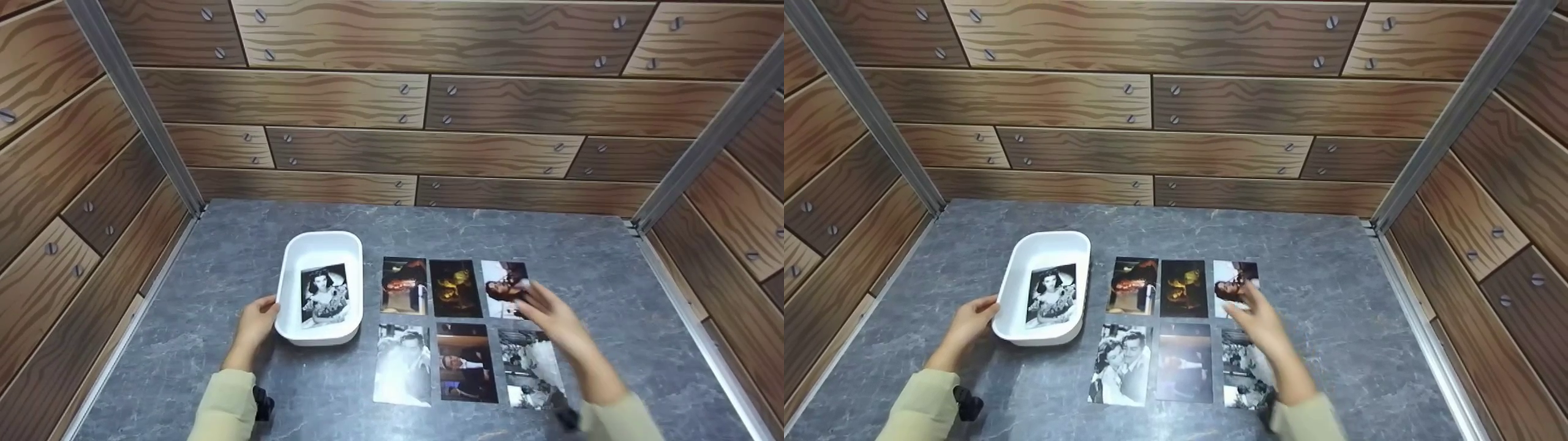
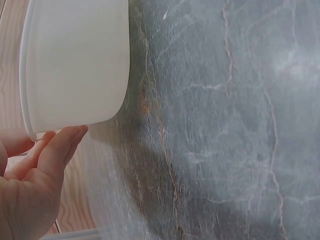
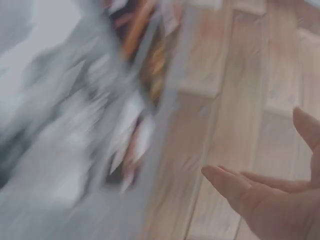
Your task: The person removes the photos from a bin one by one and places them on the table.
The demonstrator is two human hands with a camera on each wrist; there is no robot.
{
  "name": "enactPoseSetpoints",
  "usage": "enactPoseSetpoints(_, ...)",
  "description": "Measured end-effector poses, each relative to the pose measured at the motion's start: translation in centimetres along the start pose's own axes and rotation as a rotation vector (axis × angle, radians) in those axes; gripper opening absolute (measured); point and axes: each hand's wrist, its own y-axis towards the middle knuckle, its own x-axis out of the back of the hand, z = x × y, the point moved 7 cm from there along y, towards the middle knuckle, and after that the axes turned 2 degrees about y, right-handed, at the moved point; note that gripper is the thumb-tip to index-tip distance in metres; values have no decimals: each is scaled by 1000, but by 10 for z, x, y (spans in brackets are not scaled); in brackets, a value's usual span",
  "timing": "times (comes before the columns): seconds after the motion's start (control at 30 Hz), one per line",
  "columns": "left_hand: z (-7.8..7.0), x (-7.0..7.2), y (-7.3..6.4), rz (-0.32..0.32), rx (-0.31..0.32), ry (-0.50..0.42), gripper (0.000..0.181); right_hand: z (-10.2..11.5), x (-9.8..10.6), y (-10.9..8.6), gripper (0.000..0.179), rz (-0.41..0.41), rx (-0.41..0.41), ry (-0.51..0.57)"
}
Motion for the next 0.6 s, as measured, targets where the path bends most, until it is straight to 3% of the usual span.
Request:
enactPoseSetpoints(0.27,1,-3,1,10,-3,-6,41,72,-96,32,77,65,129,180)
enactPoseSetpoints(0.47,2,1,0,13,6,10,42,101,-177,54,79,161,135,274)
enactPoseSetpoints(0.6,4,2,1,-3,-23,10,42,109,-229,62,83,181,114,231)
